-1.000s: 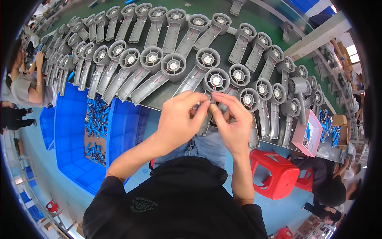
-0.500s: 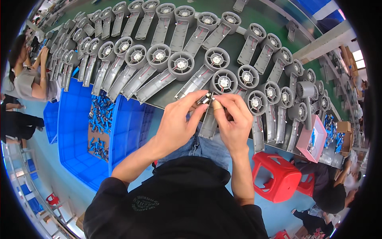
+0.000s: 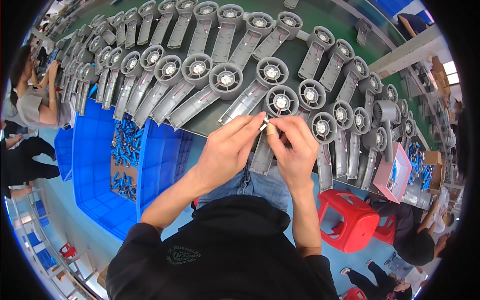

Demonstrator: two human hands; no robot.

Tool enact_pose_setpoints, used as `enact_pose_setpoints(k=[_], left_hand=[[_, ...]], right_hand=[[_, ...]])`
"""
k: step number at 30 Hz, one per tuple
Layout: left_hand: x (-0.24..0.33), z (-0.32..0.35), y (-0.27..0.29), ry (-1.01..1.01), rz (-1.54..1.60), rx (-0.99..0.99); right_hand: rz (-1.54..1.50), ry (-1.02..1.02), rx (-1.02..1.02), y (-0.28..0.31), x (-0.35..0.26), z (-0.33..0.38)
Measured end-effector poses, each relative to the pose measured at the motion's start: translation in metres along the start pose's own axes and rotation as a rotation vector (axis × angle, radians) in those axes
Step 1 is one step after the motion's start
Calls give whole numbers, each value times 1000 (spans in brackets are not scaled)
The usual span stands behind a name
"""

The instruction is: Assemble electronic fan components on a manual production line.

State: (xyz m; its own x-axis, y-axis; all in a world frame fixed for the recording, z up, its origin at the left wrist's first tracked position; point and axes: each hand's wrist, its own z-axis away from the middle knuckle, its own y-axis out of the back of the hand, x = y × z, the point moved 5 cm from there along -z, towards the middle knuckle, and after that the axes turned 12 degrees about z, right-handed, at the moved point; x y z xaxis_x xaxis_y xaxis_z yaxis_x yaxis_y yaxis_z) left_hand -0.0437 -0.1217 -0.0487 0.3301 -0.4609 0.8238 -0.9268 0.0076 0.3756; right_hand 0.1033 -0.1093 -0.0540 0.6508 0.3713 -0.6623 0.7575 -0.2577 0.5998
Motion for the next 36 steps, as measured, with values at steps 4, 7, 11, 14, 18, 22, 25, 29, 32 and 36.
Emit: enact_pose_setpoints(k=[4,7,11,14,18,22,25,29,32,36], left_hand=[[1,1,-1,-154,-171,20],[2,2,-4,-213,-228,37],[3,0,0,-198,-174,46],[-2,2,3,-113,-80,16],[-3,1,3,-55,-12,-24],[-3,-3,4,-59,22,-44],[-6,-4,6,-72,68,-57],[-4,-7,6,-103,20,-129],[-6,-8,7,-86,10,-147],[-7,-9,7,-60,23,-155]], right_hand=[[-22,-14,-46,-1,-1,-3],[6,22,-68,0,0,-7],[42,53,-60,2,-3,-8],[-8,28,-3,-1,-1,-5],[25,123,31,-3,-1,-6],[74,210,25,-3,-1,-6],[82,230,32,-3,0,-6],[119,304,38,-4,1,-9],[134,362,51,-3,0,-9],[137,349,28,-5,-1,-10]])
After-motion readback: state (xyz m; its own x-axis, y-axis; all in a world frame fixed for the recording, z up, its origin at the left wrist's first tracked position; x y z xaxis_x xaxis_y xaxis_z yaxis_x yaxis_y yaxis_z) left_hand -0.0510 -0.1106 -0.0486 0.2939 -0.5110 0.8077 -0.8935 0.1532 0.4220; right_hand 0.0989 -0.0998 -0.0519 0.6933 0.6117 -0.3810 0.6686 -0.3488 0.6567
